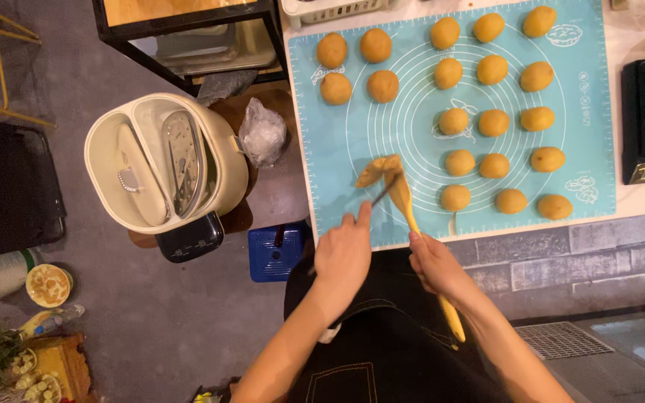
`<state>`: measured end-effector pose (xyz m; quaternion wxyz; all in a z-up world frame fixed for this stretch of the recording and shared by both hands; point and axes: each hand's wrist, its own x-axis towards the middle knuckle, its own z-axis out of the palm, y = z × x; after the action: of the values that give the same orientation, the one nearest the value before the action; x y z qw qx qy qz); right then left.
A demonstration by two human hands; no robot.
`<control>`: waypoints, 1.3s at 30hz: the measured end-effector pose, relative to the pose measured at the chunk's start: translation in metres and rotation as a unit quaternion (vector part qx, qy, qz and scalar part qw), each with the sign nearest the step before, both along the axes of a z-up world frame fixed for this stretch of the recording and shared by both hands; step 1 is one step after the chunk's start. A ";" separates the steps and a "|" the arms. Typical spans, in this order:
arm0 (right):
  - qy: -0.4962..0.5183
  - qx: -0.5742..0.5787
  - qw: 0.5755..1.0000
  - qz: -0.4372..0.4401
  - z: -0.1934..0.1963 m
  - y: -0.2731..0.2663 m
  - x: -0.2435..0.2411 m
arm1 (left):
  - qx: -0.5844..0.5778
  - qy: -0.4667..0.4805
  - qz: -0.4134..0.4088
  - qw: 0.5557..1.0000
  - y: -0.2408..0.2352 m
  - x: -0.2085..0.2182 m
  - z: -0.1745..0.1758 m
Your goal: The person portions a mass of dough into small balls using a spatula and a bench scraper on a silicone mat. They roll each portion into a ball by hand and place it on the mat. The person then weighs one portion on a digital scale and places it into a container.
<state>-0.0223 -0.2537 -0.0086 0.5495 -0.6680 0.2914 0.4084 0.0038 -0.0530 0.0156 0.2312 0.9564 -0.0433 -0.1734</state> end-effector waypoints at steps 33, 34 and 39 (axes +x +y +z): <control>0.033 0.183 0.978 -0.092 0.022 -0.017 0.038 | 0.063 -0.042 -0.040 0.996 0.006 0.000 0.011; 0.038 0.181 0.979 -0.090 0.022 -0.017 0.040 | 0.058 -0.048 -0.032 0.997 0.006 -0.002 0.011; 0.053 0.159 0.985 -0.052 0.021 -0.029 0.046 | 0.052 -0.046 -0.008 0.998 0.006 0.017 -0.007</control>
<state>0.0235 -0.2826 0.0128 0.6529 -0.5340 0.2857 0.4549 0.0213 -0.0470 0.0085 0.1777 0.9736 -0.0523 -0.1333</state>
